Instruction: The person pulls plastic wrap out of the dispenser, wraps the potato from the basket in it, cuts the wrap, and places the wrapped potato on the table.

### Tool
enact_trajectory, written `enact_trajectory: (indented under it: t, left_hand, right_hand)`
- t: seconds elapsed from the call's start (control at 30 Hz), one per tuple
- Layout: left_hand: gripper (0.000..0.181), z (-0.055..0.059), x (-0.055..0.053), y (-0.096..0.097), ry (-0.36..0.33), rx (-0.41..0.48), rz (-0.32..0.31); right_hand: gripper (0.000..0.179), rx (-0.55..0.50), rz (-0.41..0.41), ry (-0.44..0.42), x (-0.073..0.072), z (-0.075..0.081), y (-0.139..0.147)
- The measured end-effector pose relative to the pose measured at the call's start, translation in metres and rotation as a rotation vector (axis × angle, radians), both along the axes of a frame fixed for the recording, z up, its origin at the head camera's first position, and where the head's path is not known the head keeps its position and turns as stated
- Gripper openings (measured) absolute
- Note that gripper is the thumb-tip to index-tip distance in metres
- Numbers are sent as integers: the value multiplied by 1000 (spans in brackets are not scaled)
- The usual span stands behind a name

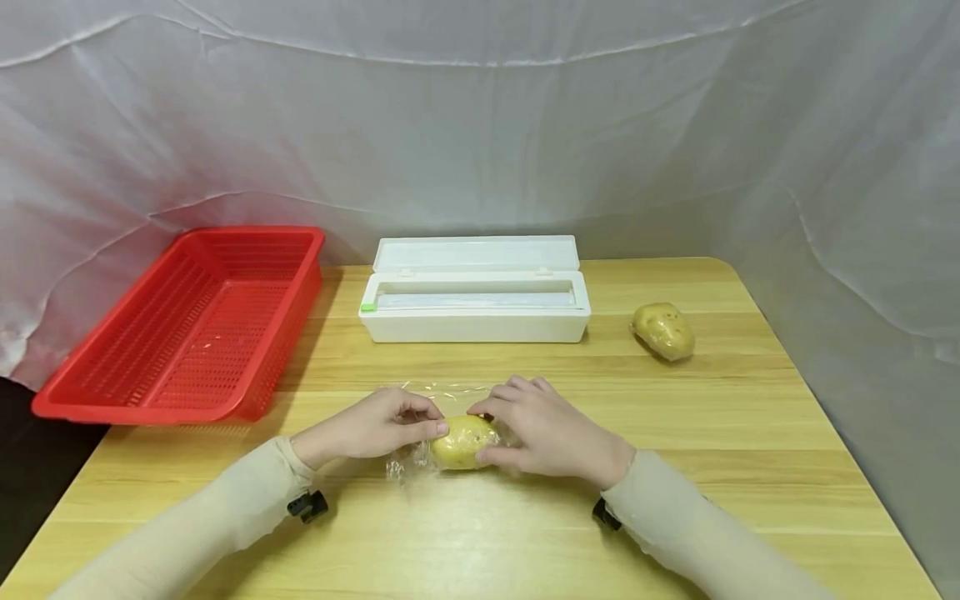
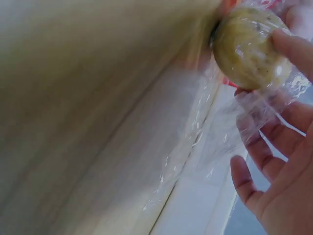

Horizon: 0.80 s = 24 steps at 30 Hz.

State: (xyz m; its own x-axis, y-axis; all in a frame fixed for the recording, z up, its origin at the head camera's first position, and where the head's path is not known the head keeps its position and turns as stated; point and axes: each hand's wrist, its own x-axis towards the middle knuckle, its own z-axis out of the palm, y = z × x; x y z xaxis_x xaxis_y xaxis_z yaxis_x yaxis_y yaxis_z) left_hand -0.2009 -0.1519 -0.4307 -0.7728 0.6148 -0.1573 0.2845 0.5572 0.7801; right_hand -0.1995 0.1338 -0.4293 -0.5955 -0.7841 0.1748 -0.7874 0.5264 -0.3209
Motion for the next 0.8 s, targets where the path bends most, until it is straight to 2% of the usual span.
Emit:
enact_trajectory:
  t: [0.13, 0.23, 0.3, 0.37, 0.5, 0.57, 0.7, 0.8]
  left_hand:
    - [31, -1, -1, 0, -13, -32, 53]
    - [33, -1, -1, -1, 44, -46, 88]
    - [32, 2, -1, -1, 118, -31, 98]
    - [35, 5, 0, -3, 229, -16, 78]
    - [47, 11, 6, -5, 462, -59, -30]
    - [56, 11, 9, -6, 534, -103, -71]
    - [63, 7, 12, -5, 567, -151, -67]
    - [62, 3, 11, -5, 576, -161, -48]
  right_hand:
    - [53, -8, 23, -90, -12, -1, 0]
    - [51, -19, 36, -137, -21, -3, 0]
    - [49, -21, 43, -156, -27, -5, 0]
    - [47, -16, 52, -172, -33, -6, 0]
    - [45, 1, 46, -223, -41, -6, -1]
    - [46, 4, 31, -233, -42, -5, -1]
    - [50, -16, -33, -173, -38, -2, 1]
    - [50, -52, -41, -25, -28, 4, 1]
